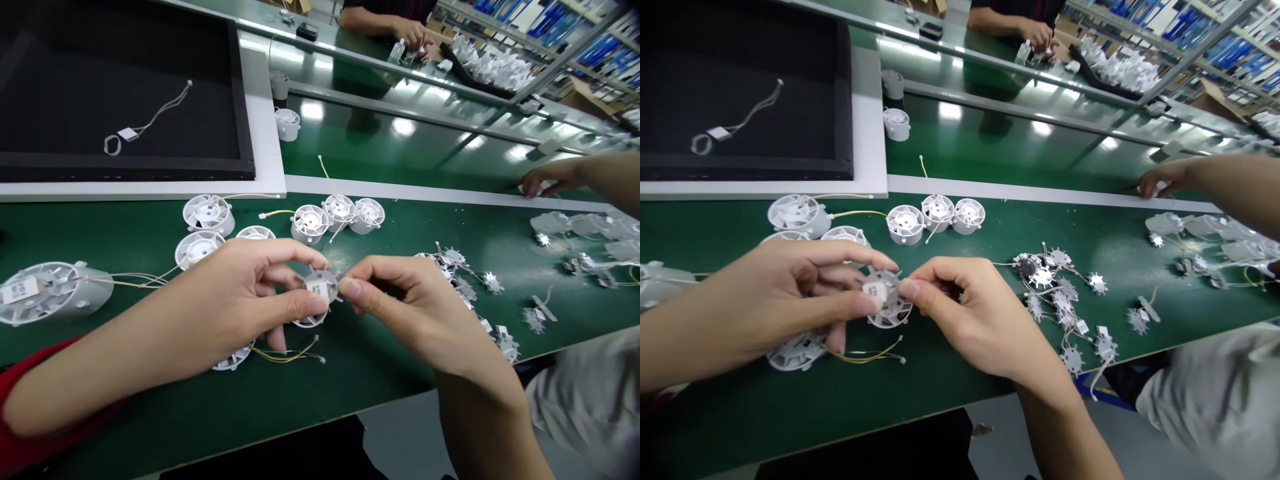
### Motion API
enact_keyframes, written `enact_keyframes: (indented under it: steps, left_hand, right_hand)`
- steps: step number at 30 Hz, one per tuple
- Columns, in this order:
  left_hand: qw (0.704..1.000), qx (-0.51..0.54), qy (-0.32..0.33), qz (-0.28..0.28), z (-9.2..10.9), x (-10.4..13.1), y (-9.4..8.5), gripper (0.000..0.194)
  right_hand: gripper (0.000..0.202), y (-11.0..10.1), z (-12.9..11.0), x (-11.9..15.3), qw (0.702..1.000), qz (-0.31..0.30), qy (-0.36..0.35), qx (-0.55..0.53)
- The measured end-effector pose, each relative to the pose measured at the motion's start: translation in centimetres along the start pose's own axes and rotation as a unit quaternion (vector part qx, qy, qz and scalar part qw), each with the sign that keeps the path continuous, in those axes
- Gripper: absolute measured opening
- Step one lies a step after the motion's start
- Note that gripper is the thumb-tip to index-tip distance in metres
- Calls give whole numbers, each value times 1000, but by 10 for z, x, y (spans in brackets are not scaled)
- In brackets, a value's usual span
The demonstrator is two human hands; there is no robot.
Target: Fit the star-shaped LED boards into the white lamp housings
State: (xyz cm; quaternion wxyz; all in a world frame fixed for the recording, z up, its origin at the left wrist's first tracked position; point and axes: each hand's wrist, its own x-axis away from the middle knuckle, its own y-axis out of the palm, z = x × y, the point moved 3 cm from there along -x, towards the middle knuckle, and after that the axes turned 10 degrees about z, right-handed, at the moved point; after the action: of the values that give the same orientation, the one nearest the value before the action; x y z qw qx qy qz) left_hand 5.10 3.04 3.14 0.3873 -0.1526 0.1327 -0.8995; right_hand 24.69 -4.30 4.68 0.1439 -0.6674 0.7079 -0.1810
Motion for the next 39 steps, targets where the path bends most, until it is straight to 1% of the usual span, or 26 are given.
enact_keyframes:
  steps: [2, 3, 5, 7, 8, 9, 11, 14, 19, 25, 28, 33, 39]
  left_hand:
    - [991, -87, 67, 71, 0, 1, -7, 42]
    - [978, -135, 114, 108, 1, 3, -10, 39]
    - [936, -227, 220, 154, 3, 9, -10, 40]
    - [888, -307, 301, 163, 3, 16, -3, 46]
    - [870, -336, 325, 156, 2, 18, 2, 50]
    - [859, -356, 339, 145, 0, 20, 7, 51]
    - [849, -373, 350, 131, -4, 22, 16, 51]
    - [849, -373, 354, 123, -10, 22, 22, 48]
    - [853, -369, 348, 125, -14, 17, 21, 43]
    - [852, -367, 346, 139, -14, 16, 23, 46]
    - [851, -366, 350, 135, -14, 16, 22, 45]
    - [859, -350, 353, 126, -14, 15, 20, 38]
    - [847, -364, 365, 130, -15, 15, 21, 31]
  right_hand:
    - [30, -3, 4, 1, 1000, 11, 17, 8]
    - [31, -4, 6, 2, 1000, 13, 27, 8]
    - [31, -2, 11, 4, 999, 4, 45, 4]
    - [32, 3, 17, 6, 998, -22, 63, 5]
    - [33, 6, 20, 6, 997, -37, 72, 6]
    - [34, 10, 23, 6, 995, -50, 81, 7]
    - [35, 15, 27, 6, 993, -64, 95, 8]
    - [36, 19, 29, 6, 992, -72, 105, 12]
    - [38, 19, 28, 4, 992, -73, 98, 39]
    - [39, 19, 29, 3, 990, -82, 93, 66]
    - [39, 18, 29, 4, 989, -84, 97, 69]
    - [39, 18, 28, 5, 988, -81, 98, 82]
    - [39, 19, 29, 5, 988, -77, 91, 97]
